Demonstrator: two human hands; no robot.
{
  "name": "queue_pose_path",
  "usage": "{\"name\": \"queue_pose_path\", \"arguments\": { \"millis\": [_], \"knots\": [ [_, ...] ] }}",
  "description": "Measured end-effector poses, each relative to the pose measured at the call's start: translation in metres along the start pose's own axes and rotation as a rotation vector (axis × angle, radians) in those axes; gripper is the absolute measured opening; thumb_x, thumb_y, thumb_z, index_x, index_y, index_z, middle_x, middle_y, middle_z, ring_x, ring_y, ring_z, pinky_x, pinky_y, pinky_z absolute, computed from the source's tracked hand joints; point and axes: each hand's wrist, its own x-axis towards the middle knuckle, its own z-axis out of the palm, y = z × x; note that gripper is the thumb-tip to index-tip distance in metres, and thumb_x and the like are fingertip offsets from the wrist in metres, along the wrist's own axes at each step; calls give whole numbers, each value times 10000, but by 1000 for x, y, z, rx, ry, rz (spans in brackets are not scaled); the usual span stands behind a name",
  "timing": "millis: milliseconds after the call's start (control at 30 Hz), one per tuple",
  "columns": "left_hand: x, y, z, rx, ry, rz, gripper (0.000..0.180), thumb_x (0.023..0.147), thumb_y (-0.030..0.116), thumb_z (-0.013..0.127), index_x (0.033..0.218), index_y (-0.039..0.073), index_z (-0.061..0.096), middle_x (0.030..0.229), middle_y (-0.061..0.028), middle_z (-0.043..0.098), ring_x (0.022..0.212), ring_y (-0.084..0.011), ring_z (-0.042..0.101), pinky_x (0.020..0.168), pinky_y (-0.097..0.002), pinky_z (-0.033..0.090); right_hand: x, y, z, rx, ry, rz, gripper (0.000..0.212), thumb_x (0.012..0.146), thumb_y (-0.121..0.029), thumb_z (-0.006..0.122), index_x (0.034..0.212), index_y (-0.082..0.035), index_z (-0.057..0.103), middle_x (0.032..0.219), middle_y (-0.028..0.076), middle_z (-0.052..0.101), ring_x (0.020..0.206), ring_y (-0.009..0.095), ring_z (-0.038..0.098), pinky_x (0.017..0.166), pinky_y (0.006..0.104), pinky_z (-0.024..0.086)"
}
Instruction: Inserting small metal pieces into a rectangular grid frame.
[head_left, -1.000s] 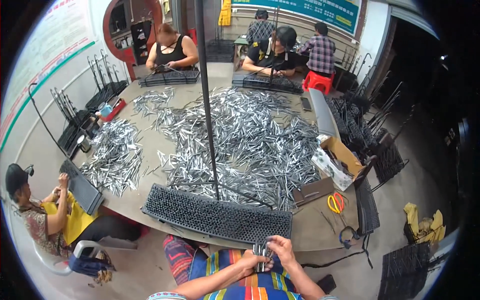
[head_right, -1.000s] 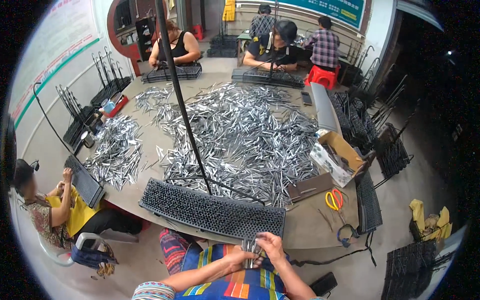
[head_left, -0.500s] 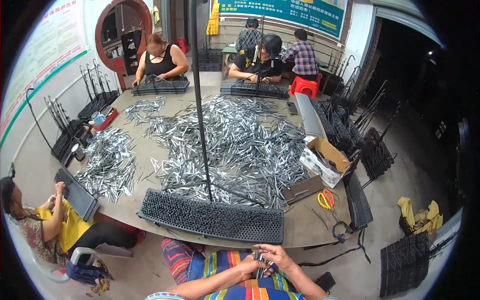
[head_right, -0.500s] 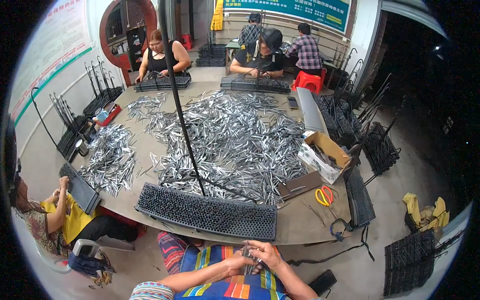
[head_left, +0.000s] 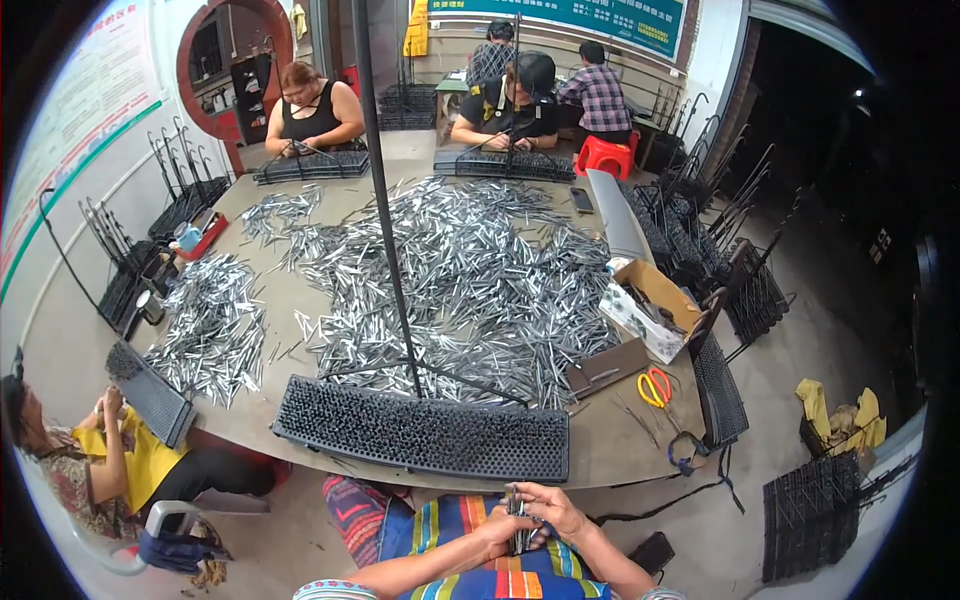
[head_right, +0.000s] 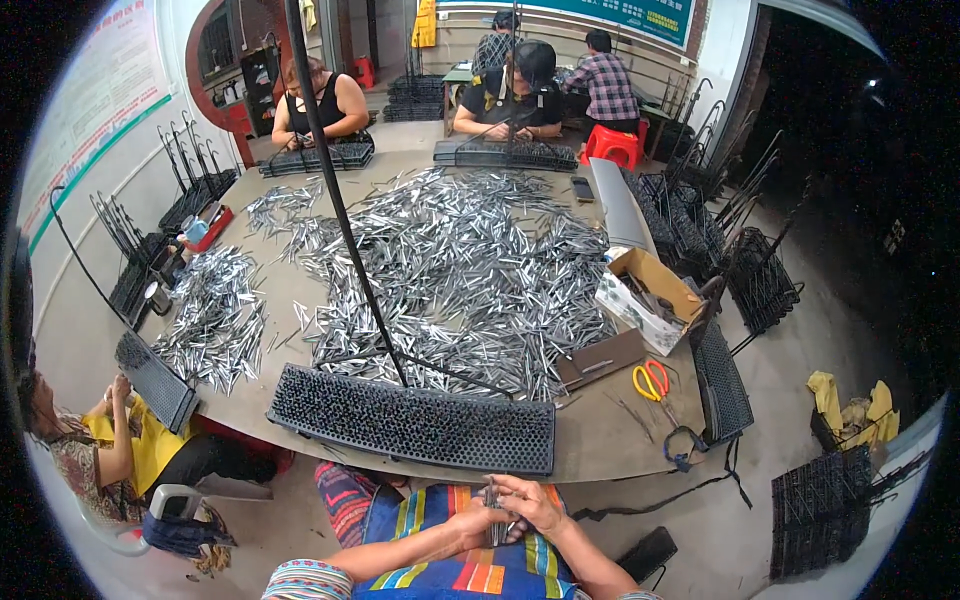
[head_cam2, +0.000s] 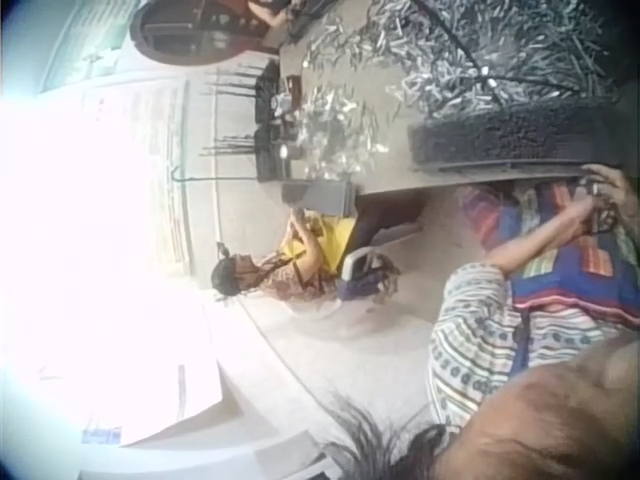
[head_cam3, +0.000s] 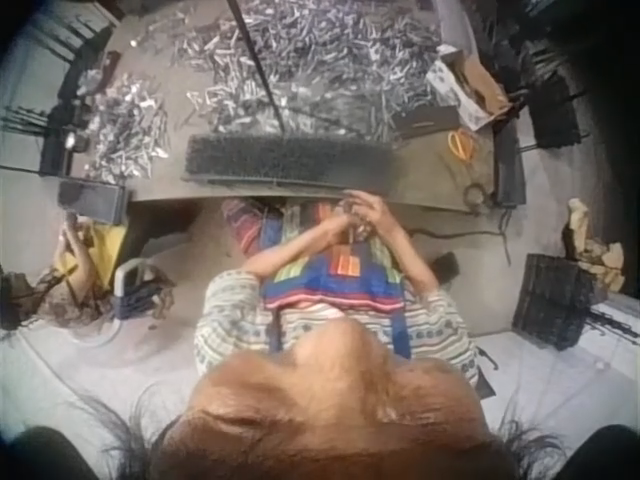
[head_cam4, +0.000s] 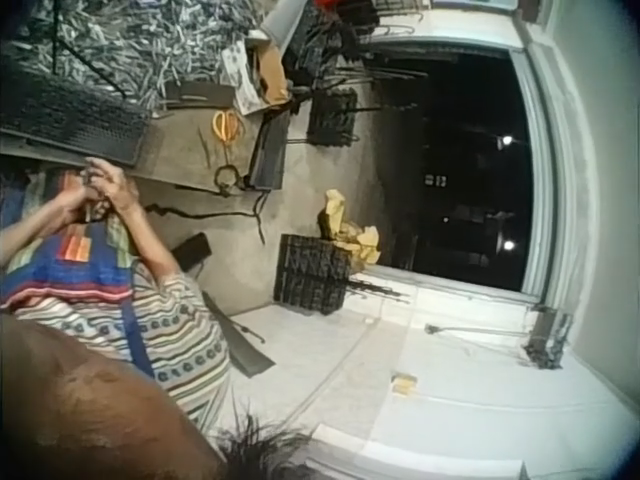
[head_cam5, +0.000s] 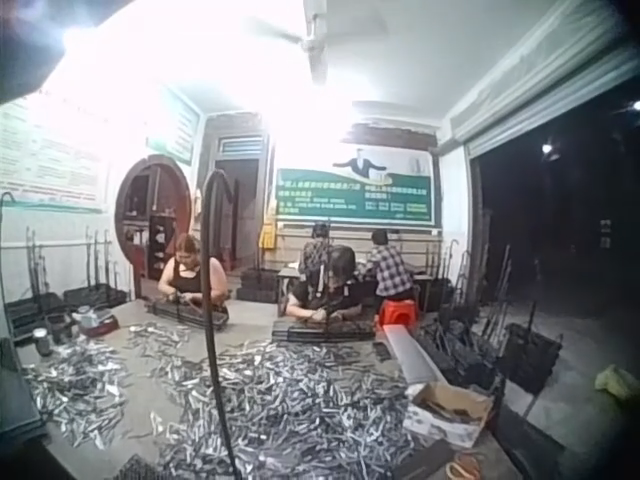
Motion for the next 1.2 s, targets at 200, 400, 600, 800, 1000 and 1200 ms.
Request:
{"name": "queue_pose_path", "arguments": {
  "millis": [200, 400, 600, 800, 1000, 1200],
  "knots": [
    [-4, 4, 3, 29, 48, -11, 145, 828, -33, 604, 972, -50, 611, 811, -163, 669, 649, -253, 672, 573, -341, 582, -3, 7, 0, 277, 159, 24, 447, 892, -163, 544, 1287, 35, 480, 1153, 141, 629, 969, 185, 626, 763, 261, 516],
    [-11, 11, -2, -93, 116, 47, 140, 841, -42, 577, 971, -80, 613, 809, -173, 672, 661, -272, 676, 588, -355, 587, -15, 16, 3, 207, 371, 73, 103, 812, -56, 649, 880, 16, 678, 738, 39, 659, 620, 105, 599, 610, 245, 487],
    [-10, 13, 5, 9, 147, 5, 134, 845, -29, 575, 966, -69, 617, 840, -166, 673, 678, -257, 673, 611, -352, 584, -16, 39, -6, 245, 446, 72, 70, 795, -41, 670, 842, 10, 679, 726, 40, 659, 606, 96, 596, 571, 223, 475],
    [-3, 8, -3, -7, 113, -12, 134, 845, -17, 585, 968, -54, 626, 842, -156, 676, 679, -244, 675, 623, -359, 587, -12, 34, -5, 241, 468, 81, 47, 782, -40, 684, 804, 0, 677, 689, 31, 644, 580, 91, 573, 556, 218, 447],
    [17, -9, -17, -125, 104, 62, 107, 810, -7, 626, 912, -38, 639, 782, -138, 677, 600, -223, 662, 541, -360, 581, -4, 40, -12, -40, 475, 100, 69, 760, -65, 651, 769, 1, 671, 627, 29, 601, 552, 96, 523, 526, 230, 397],
    [-13, 12, -4, 7, 235, 85, 47, 806, 26, 635, 820, -8, 664, 686, -96, 665, 537, -168, 640, 449, -308, 535, 12, 65, -21, 0, 355, 45, 53, 792, -45, 627, 768, 2, 634, 635, 44, 612, 516, 109, 534, 502, 231, 425]
  ]
}}
